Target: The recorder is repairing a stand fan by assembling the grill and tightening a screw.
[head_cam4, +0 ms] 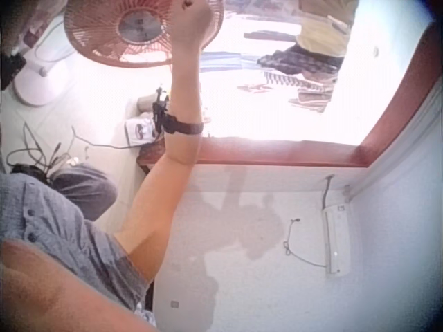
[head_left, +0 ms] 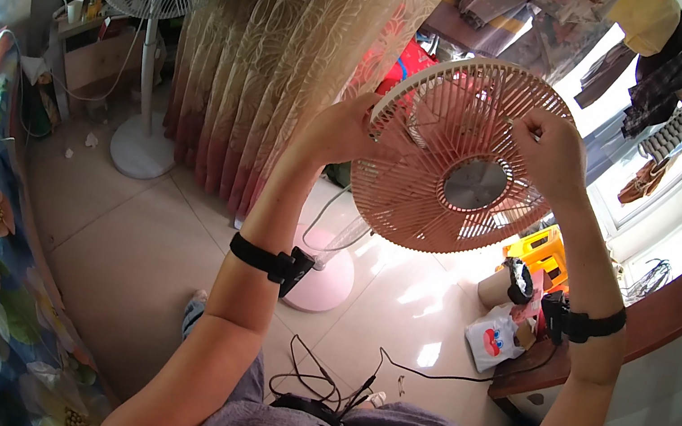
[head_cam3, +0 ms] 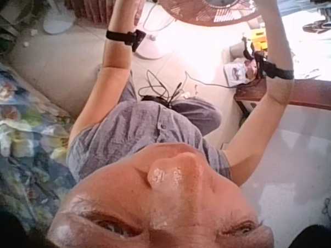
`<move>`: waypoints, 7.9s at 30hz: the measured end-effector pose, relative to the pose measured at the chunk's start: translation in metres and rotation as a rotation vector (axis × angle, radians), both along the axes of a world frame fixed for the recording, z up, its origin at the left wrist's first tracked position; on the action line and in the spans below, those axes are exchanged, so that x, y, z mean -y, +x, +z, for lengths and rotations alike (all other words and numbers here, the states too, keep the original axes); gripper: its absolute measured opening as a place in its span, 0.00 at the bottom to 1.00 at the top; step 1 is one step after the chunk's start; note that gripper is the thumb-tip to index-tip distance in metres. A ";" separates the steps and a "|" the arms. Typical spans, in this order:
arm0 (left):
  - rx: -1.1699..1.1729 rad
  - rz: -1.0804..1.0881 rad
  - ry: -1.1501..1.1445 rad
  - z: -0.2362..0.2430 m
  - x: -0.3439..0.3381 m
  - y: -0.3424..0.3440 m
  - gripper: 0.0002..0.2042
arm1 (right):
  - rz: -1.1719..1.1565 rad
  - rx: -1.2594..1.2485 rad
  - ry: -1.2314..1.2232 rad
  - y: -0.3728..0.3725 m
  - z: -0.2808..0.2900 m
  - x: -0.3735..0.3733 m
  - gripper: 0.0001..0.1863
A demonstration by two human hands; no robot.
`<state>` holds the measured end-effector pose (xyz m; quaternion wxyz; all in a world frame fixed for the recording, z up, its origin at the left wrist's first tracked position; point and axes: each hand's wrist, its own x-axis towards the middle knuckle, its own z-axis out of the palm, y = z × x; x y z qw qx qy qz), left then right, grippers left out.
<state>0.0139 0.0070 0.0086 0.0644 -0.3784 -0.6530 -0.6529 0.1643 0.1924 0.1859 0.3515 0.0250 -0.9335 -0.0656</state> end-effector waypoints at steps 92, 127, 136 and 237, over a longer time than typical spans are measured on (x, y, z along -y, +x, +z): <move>-0.009 0.084 -0.059 -0.003 -0.001 -0.004 0.35 | 0.197 -0.438 0.142 0.002 -0.044 -0.016 0.07; -0.027 0.032 -0.017 -0.007 -0.002 -0.006 0.35 | 0.052 -0.309 0.197 -0.009 -0.056 -0.008 0.07; 0.028 0.009 -0.031 -0.002 -0.001 0.000 0.35 | 0.102 -0.340 0.095 -0.012 -0.044 -0.021 0.06; -0.028 0.027 -0.033 -0.006 -0.006 -0.006 0.36 | -0.116 -0.312 0.164 0.003 -0.084 -0.018 0.07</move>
